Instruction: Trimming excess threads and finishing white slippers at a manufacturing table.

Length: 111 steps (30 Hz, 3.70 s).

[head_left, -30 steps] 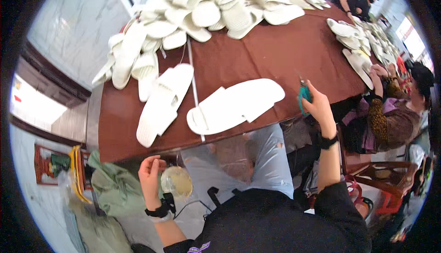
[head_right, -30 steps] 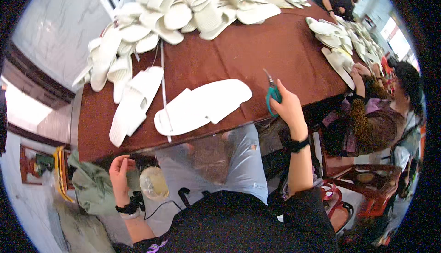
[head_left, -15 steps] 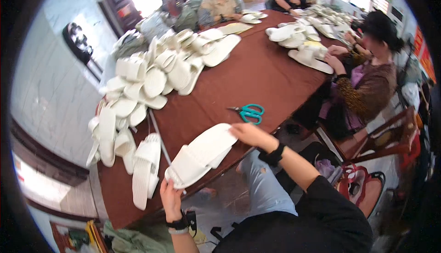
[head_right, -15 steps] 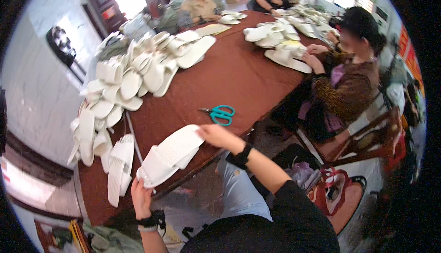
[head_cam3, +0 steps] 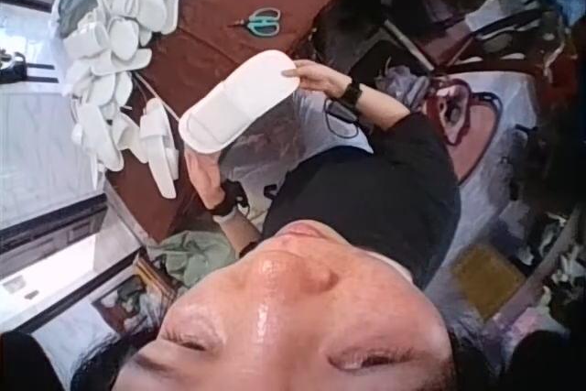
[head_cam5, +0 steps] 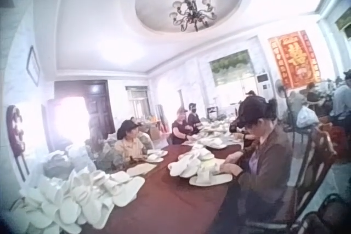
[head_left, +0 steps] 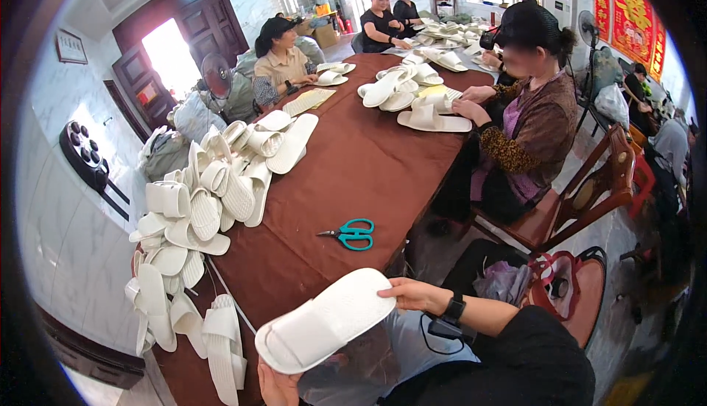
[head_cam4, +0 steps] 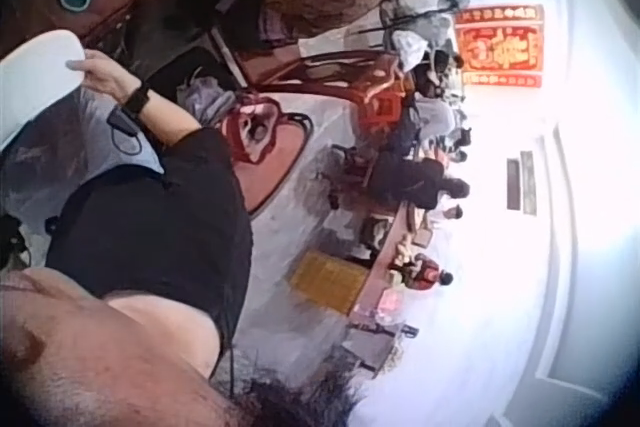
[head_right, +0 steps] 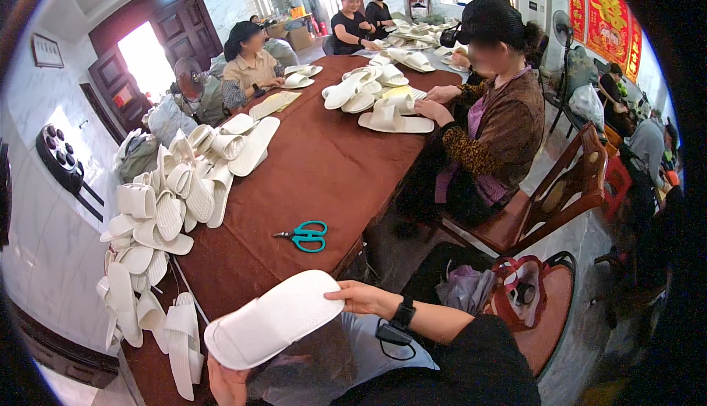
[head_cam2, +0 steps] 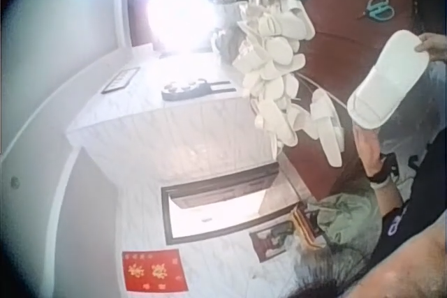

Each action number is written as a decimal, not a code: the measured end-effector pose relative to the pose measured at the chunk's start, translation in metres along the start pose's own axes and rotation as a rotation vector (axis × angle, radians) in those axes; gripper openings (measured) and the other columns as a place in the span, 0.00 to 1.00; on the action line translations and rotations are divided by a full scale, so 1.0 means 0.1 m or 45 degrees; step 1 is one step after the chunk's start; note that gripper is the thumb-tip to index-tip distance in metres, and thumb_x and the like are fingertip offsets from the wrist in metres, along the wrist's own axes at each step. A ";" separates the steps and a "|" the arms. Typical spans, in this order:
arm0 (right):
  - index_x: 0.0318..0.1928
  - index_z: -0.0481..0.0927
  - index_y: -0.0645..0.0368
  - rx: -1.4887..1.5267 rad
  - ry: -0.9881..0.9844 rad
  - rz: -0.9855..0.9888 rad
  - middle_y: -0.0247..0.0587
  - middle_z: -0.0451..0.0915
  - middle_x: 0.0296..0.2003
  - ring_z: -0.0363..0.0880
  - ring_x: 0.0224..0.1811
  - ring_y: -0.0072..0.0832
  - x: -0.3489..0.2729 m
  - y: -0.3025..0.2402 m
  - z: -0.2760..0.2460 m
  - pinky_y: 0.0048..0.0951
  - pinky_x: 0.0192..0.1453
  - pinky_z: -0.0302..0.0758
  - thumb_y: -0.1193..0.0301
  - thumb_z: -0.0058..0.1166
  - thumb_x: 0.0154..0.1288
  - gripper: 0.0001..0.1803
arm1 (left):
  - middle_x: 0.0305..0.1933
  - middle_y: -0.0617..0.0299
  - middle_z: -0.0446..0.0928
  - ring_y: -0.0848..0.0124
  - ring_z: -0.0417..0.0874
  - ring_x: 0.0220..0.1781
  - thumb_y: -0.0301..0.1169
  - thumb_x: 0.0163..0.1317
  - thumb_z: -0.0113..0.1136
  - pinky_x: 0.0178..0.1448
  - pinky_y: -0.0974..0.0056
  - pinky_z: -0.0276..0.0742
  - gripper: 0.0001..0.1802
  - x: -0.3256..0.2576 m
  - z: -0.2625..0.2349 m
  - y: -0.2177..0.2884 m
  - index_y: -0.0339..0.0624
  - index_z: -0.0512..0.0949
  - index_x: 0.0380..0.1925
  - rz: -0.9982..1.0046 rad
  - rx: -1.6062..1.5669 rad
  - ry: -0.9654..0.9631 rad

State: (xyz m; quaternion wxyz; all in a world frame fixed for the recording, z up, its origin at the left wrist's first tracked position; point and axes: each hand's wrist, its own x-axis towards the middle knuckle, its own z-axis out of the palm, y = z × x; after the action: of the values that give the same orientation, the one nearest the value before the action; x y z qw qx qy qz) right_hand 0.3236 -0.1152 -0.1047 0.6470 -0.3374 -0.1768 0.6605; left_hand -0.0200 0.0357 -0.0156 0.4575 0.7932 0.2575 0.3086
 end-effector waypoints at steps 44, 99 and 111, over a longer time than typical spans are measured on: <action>0.55 0.70 0.58 -2.691 0.521 -0.832 0.48 0.75 0.43 0.73 0.49 0.47 1.03 -0.93 0.00 0.43 0.51 0.73 0.70 0.56 0.54 0.26 | 0.58 0.41 0.71 0.45 0.71 0.59 0.52 0.38 0.74 0.61 0.47 0.68 0.54 0.19 -1.32 -0.75 0.33 0.63 0.62 -0.459 0.753 0.269; 0.59 0.70 0.60 -0.469 -0.019 -0.859 0.35 0.75 0.40 0.81 0.41 0.27 0.31 -0.65 1.36 0.25 0.43 0.76 0.77 0.64 0.57 0.29 | 0.55 0.51 0.75 0.65 0.76 0.56 0.20 0.48 0.65 0.62 0.61 0.69 0.34 -0.06 0.23 0.42 0.30 0.67 0.59 0.133 -0.039 0.590; 0.57 0.71 0.60 -0.461 0.496 -0.552 0.35 0.75 0.35 0.79 0.33 0.25 -0.42 -0.17 0.35 0.25 0.37 0.76 0.75 0.63 0.59 0.25 | 0.53 0.58 0.78 0.59 0.71 0.64 0.15 0.51 0.51 0.73 0.46 0.52 0.20 0.65 -0.07 -0.52 0.41 0.79 0.45 0.502 0.918 0.045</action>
State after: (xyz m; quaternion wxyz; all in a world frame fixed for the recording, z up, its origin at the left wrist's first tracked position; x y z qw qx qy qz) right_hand 0.3100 -0.1473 -0.0591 0.7236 -0.5212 -0.2317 0.3887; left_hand 0.0127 0.1079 -0.0422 0.0778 0.9315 0.1999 0.2939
